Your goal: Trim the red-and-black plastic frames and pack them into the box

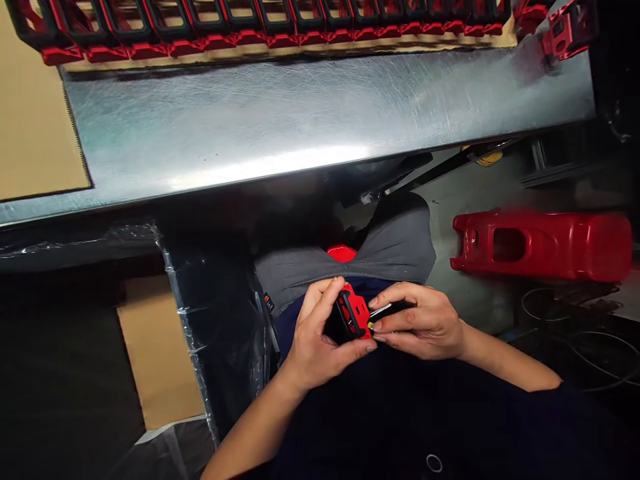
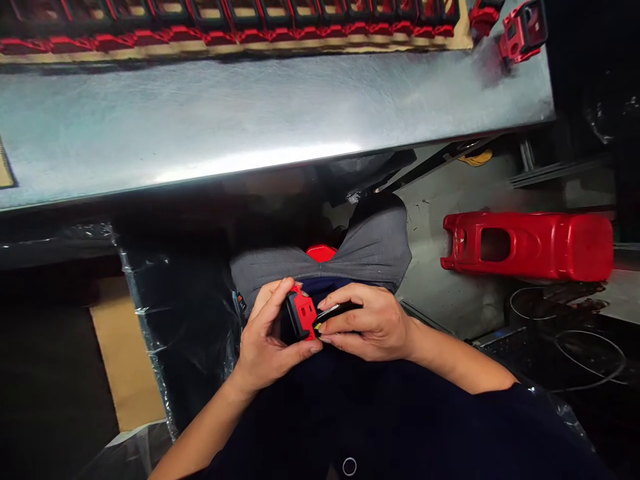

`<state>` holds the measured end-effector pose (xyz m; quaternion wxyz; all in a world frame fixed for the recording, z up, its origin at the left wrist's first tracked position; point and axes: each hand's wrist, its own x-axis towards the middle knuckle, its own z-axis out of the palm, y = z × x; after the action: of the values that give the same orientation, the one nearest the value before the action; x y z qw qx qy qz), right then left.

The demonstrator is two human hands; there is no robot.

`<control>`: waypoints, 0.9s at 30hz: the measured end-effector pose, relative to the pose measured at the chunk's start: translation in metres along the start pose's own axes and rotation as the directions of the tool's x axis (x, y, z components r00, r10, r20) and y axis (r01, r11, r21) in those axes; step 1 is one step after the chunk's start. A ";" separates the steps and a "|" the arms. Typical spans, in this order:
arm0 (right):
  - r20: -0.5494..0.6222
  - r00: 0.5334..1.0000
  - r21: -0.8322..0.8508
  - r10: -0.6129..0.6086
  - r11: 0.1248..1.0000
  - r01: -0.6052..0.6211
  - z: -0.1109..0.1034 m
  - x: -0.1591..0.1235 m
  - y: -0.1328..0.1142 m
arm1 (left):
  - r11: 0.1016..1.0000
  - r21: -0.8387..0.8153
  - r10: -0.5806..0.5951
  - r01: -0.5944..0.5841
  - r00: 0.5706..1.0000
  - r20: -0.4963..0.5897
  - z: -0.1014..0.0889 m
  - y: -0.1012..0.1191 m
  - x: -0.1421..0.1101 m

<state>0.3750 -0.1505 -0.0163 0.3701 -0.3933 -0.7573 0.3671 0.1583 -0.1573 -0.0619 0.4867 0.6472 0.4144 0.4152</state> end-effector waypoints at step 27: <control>0.031 1.000 -0.061 0.002 0.998 0.000 0.001 0.001 -0.003 | 0.992 -0.104 -0.066 0.065 0.998 -0.003 0.001 -0.011 -0.006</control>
<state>0.3729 -0.1511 -0.0133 0.3461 -0.3990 -0.7735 0.3503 0.1561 -0.1614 -0.0737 0.5320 0.6058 0.4147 0.4220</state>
